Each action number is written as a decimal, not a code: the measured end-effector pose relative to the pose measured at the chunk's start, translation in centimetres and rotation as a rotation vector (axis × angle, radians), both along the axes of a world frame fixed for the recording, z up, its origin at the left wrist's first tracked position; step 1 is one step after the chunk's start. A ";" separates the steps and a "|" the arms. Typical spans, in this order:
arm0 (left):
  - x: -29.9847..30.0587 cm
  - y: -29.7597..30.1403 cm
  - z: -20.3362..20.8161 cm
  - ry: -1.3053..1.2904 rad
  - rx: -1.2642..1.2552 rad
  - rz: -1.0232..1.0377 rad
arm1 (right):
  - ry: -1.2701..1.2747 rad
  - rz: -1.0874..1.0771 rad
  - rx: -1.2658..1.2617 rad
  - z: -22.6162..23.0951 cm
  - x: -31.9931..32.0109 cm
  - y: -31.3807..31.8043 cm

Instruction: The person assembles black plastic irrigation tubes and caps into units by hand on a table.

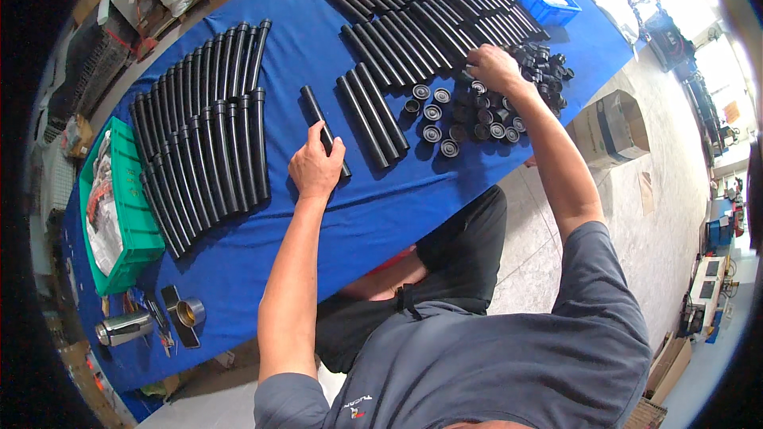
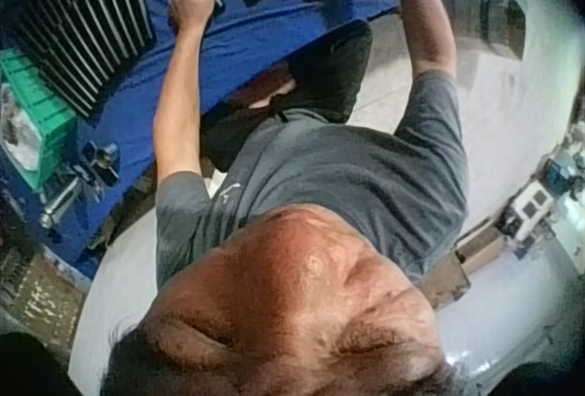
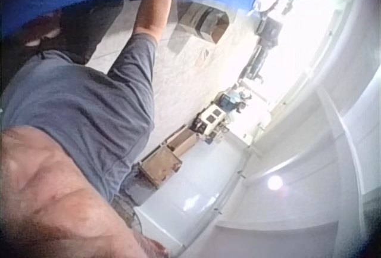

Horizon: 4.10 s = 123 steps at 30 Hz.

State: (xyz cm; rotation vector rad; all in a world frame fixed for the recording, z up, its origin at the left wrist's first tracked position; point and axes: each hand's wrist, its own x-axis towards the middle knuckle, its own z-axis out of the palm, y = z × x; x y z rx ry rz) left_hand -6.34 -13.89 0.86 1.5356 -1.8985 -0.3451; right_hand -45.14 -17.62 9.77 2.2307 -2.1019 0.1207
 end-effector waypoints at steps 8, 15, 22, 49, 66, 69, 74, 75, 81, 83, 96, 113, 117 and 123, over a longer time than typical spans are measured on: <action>-0.2 0.1 0.3 -0.003 0.023 0.012 | -0.001 -0.054 -0.060 -3.2 1.6 0.8; -0.2 -0.1 -0.5 -0.026 -0.030 0.021 | -0.004 0.025 -0.076 -1.9 1.8 0.4; 0.0 -0.2 -0.7 -0.006 -0.032 0.013 | -0.130 0.237 0.036 -2.0 2.7 -0.4; -0.2 0.0 -0.5 -0.009 -0.073 0.018 | 0.058 -0.164 -0.010 -1.3 0.3 0.0; 0.0 -0.2 -0.7 -0.001 -0.047 0.015 | 0.015 -0.173 0.104 -2.4 1.1 0.6; -0.2 -0.3 -0.9 -0.001 -0.068 0.011 | 0.030 -0.029 -0.039 -3.4 -0.3 0.7; 0.0 -0.2 -0.8 0.010 -0.057 0.016 | -0.050 0.126 -0.095 -3.1 0.3 1.3; 0.0 -0.1 -0.7 0.010 -0.053 0.020 | -0.079 0.159 -0.100 -3.0 0.4 1.3; -0.3 -0.3 -0.8 0.005 -0.035 0.017 | -0.078 -0.007 -0.378 -2.7 -0.5 1.8; 0.0 -0.3 -0.9 0.002 -0.047 0.017 | -0.041 -0.002 -0.368 -2.1 -0.4 1.9; -0.2 -0.2 -0.8 -0.007 -0.029 0.015 | 0.039 -0.138 -0.073 -3.4 0.5 0.2; -0.3 0.2 0.6 0.004 0.057 0.009 | -0.271 -0.129 -0.231 0.6 -1.4 -0.2; 0.1 0.3 0.6 0.003 0.064 0.015 | 0.017 -0.120 -0.151 2.7 -3.9 -1.8; -0.1 0.3 0.6 -0.006 0.051 0.016 | 0.122 -0.041 0.038 -0.2 -3.9 -1.8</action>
